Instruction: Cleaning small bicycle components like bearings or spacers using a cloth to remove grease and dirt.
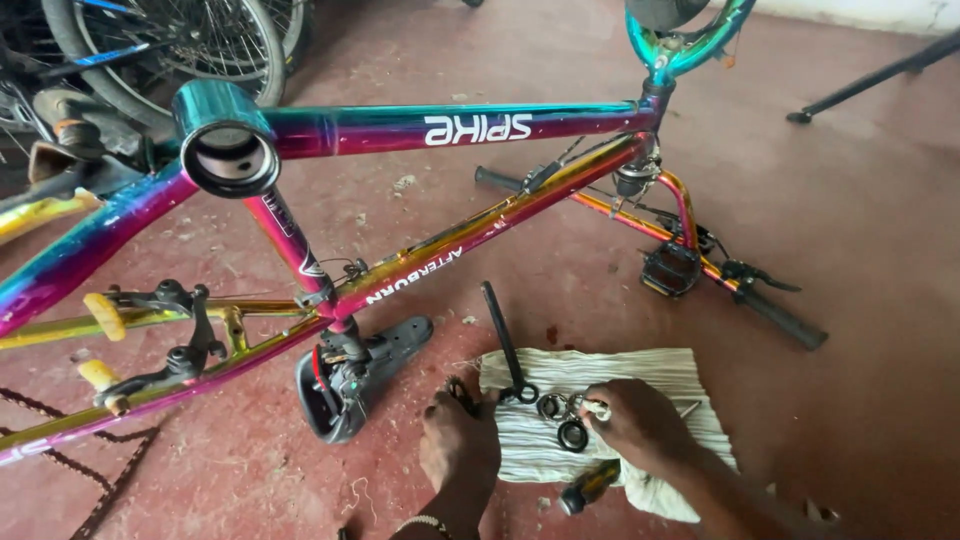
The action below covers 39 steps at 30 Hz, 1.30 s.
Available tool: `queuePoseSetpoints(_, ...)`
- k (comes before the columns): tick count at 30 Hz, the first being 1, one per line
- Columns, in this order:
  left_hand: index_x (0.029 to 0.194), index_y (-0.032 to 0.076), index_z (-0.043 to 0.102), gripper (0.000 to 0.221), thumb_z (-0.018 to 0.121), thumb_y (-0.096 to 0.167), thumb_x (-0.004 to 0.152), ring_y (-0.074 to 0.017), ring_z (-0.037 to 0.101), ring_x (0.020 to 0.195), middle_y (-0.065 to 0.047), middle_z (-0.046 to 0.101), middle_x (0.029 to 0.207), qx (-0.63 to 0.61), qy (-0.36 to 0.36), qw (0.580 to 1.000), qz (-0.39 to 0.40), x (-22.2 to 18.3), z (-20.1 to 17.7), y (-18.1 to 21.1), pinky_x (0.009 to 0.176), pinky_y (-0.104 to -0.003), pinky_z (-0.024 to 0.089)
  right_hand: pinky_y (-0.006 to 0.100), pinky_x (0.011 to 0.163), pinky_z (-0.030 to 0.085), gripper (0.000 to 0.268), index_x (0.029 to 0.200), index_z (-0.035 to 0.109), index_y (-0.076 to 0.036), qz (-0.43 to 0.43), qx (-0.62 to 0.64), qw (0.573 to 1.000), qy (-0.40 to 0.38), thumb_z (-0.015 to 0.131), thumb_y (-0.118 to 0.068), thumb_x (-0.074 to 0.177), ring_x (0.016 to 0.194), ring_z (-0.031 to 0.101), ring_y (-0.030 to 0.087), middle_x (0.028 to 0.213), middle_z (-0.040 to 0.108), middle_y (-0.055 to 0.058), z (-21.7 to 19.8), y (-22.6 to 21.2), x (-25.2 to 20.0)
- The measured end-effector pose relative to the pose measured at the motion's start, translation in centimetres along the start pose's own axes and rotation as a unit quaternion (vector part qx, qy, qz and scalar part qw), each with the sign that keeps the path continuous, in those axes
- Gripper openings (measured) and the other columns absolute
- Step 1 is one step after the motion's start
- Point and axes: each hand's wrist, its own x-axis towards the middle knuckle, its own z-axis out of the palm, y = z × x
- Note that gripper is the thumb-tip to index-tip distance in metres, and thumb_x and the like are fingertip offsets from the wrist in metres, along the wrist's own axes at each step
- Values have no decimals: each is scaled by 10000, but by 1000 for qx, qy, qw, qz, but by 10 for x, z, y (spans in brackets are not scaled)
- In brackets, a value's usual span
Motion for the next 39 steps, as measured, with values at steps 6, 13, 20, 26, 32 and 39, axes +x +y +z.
queuePoseSetpoints(6,1263,137,577,676,702,667,863,-410,678,1134,-157,617,1262,-13,-13,1000,-10,-4,-3,1,964,-556,538,416,741,526,195,1031,782,-326,-22,34,996,79,737,-281,847,874,707,251,908,754,1,18,-13,-11)
queuePoseSetpoints(13,1296,73,524,645,411,637,1005,-349,482,1247,-162,552,1353,48,84,989,111,-8,-7,-5,1025,-534,423,399,800,548,499,1360,640,-394,-13,-22,1000,14,691,-223,894,1035,657,220,1088,705,-33,27,-27,-12)
queuePoseSetpoints(20,1273,74,569,468,576,417,955,-361,496,1199,-158,573,1275,121,171,959,188,-7,-2,-8,966,-538,429,453,815,538,279,1098,740,-227,40,-13,999,-8,712,-393,875,1039,682,291,1086,727,25,27,-28,-17)
queuePoseSetpoints(26,1187,82,584,315,515,322,995,-329,532,1118,-145,581,1200,140,175,945,238,-9,-14,-2,942,-498,435,412,810,578,318,1148,734,-236,53,-43,997,-36,778,-274,836,1018,702,237,1111,734,4,34,-23,-21)
queuePoseSetpoints(32,1109,67,613,244,499,267,1029,-352,550,1154,-160,625,1204,27,106,965,238,-31,-51,22,1001,-503,453,315,809,512,179,847,801,-286,51,134,989,29,776,-326,675,917,736,165,937,803,-67,30,-16,-24)
queuePoseSetpoints(39,1136,7,613,328,595,293,976,-263,618,933,-153,643,1035,-160,-211,963,52,-47,-73,42,753,-381,533,329,730,458,248,862,818,0,148,525,838,7,849,-78,628,745,641,192,770,749,81,-86,-94,-35)
